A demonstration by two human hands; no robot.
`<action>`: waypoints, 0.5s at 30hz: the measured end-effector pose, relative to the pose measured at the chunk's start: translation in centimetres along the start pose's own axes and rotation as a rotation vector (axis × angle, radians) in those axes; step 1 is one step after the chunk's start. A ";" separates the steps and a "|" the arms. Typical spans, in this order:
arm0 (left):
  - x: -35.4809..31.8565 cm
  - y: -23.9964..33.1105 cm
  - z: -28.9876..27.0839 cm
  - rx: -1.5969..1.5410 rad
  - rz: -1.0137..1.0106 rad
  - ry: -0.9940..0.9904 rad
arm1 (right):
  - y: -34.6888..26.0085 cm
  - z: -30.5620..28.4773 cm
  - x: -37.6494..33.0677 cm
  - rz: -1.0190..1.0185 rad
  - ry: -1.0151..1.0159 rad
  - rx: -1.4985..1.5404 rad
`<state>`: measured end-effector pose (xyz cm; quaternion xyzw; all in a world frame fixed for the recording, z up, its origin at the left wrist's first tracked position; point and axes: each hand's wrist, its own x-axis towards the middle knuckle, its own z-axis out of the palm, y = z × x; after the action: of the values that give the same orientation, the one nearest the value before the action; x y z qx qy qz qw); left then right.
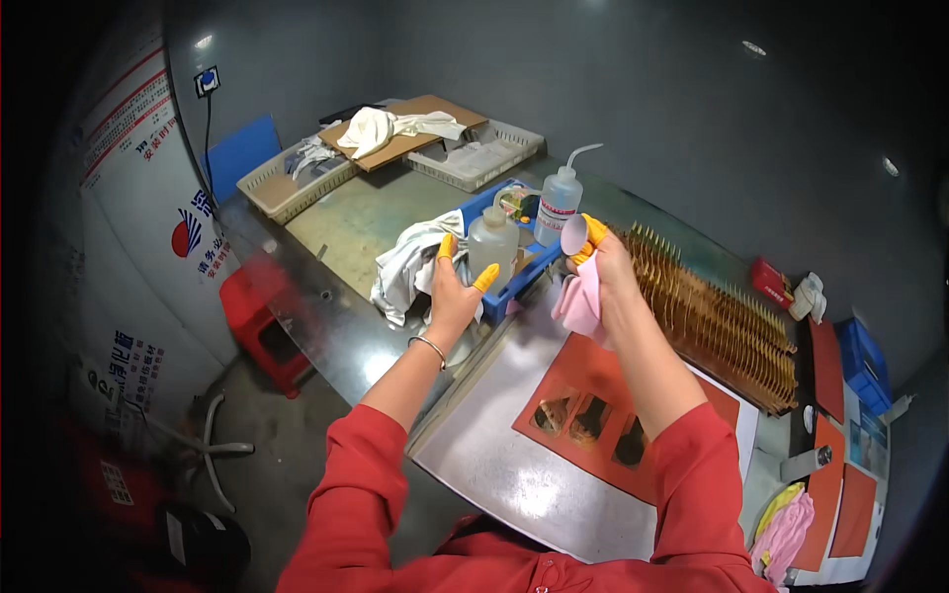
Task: The person wipes the surface of several small, dark, guitar-shaped decorative items arranged on a red mat using a yellow cloth. They periodically apply liquid from a squeeze bottle onto the cloth and continue wiping the items individually. The person also uses a pink cloth to wipe the items and the surrounding mat area.
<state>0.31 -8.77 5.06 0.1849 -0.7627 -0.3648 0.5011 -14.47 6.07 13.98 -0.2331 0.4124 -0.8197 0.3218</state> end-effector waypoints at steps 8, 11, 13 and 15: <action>1.5 -0.4 1.9 0.115 -0.024 -0.045 | 1.2 2.3 3.3 0.030 -0.113 0.152; 1.5 0.3 1.7 0.125 -0.027 -0.031 | 1.4 2.8 3.5 0.045 -0.087 0.159; 1.5 0.4 1.5 0.102 -0.031 -0.039 | 1.3 2.9 3.6 0.056 -0.082 0.152; 1.6 0.5 1.2 0.095 -0.039 -0.043 | 1.2 3.1 3.7 0.055 -0.078 0.136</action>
<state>-1.38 -9.04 6.18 0.2151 -0.7861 -0.3418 0.4680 -14.57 1.24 15.08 -0.2309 0.3491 -0.8272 0.3750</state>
